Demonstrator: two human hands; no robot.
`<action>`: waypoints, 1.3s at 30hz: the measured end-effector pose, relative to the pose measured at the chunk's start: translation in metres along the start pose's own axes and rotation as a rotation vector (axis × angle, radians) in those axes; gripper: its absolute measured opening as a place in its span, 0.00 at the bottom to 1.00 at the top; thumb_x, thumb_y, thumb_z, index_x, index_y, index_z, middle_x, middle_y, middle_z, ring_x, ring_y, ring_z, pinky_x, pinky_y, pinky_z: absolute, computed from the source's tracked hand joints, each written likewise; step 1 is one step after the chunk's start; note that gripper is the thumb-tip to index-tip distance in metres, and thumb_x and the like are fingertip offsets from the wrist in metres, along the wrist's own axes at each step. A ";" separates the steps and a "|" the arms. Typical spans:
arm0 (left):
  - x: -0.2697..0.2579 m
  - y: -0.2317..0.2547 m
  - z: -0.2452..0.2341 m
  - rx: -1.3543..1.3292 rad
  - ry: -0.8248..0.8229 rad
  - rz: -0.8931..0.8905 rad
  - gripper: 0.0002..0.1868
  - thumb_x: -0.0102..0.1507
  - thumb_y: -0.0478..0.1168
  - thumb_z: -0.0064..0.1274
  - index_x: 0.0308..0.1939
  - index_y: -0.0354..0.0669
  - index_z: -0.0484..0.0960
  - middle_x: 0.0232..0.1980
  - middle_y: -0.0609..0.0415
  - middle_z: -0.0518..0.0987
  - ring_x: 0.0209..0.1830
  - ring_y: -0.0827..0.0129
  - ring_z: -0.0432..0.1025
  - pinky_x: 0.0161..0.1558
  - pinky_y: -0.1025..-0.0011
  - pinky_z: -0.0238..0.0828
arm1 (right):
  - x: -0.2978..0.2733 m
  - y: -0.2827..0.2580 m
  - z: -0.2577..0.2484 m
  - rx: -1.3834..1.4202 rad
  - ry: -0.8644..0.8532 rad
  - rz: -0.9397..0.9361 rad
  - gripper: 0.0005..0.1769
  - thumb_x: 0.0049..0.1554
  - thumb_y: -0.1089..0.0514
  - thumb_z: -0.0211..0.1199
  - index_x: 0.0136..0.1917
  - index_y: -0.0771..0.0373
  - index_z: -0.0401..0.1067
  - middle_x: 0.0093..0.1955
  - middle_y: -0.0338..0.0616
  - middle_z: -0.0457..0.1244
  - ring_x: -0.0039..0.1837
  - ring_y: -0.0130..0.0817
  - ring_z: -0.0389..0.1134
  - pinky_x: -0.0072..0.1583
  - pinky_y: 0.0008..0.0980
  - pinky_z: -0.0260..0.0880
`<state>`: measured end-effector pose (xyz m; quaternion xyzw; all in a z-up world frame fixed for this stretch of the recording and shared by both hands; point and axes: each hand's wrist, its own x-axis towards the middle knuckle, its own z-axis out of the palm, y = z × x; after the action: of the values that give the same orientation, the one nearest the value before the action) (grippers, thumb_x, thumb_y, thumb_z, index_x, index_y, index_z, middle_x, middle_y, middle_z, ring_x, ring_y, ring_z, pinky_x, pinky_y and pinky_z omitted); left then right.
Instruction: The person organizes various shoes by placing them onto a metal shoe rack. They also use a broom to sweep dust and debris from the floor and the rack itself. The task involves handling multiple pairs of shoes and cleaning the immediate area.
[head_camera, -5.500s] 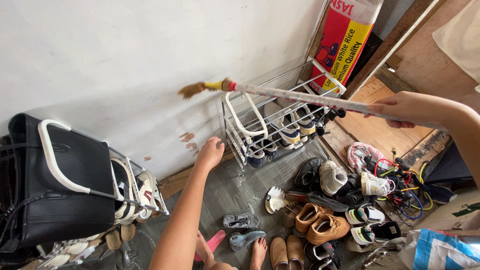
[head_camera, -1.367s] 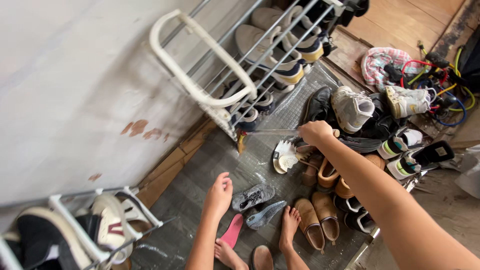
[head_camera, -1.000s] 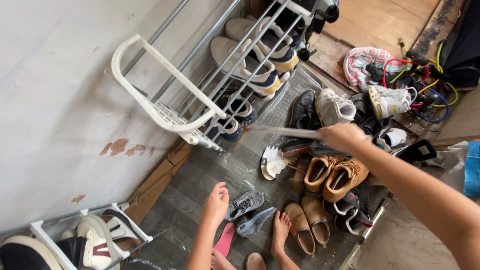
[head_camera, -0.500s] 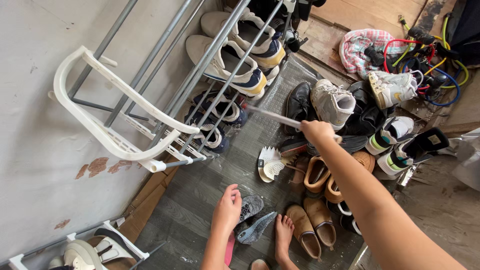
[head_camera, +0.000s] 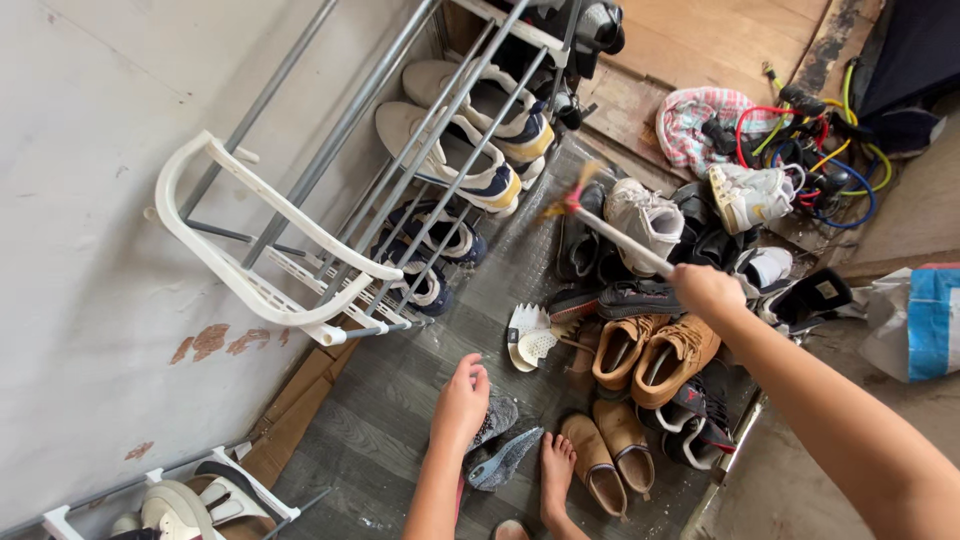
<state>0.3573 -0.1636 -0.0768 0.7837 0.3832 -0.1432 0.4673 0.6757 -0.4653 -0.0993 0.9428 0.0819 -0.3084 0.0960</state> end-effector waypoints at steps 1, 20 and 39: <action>0.000 0.004 -0.001 -0.009 0.007 0.004 0.23 0.67 0.48 0.45 0.65 0.49 0.73 0.58 0.54 0.83 0.57 0.61 0.78 0.56 0.61 0.74 | -0.008 0.000 -0.008 0.006 -0.023 -0.065 0.23 0.67 0.38 0.45 0.65 0.43 0.75 0.57 0.47 0.72 0.58 0.49 0.75 0.59 0.48 0.75; -0.022 -0.006 -0.014 0.032 0.021 -0.016 0.23 0.66 0.48 0.45 0.64 0.48 0.74 0.59 0.52 0.82 0.59 0.57 0.77 0.58 0.60 0.73 | -0.031 -0.037 -0.026 -0.281 -0.096 -0.269 0.16 0.67 0.49 0.50 0.58 0.57 0.74 0.46 0.46 0.74 0.45 0.41 0.78 0.45 0.40 0.79; -0.100 0.022 -0.031 -0.063 0.118 0.502 0.33 0.60 0.39 0.54 0.68 0.35 0.65 0.71 0.36 0.66 0.71 0.44 0.61 0.67 0.55 0.58 | -0.186 -0.116 -0.057 0.516 -0.672 -0.180 0.32 0.57 0.61 0.59 0.74 0.45 0.61 0.39 0.52 0.66 0.34 0.40 0.70 0.37 0.47 0.80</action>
<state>0.3028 -0.1902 0.0117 0.8464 0.2078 0.0353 0.4891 0.5349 -0.3574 0.0418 0.7721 0.0480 -0.6159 -0.1489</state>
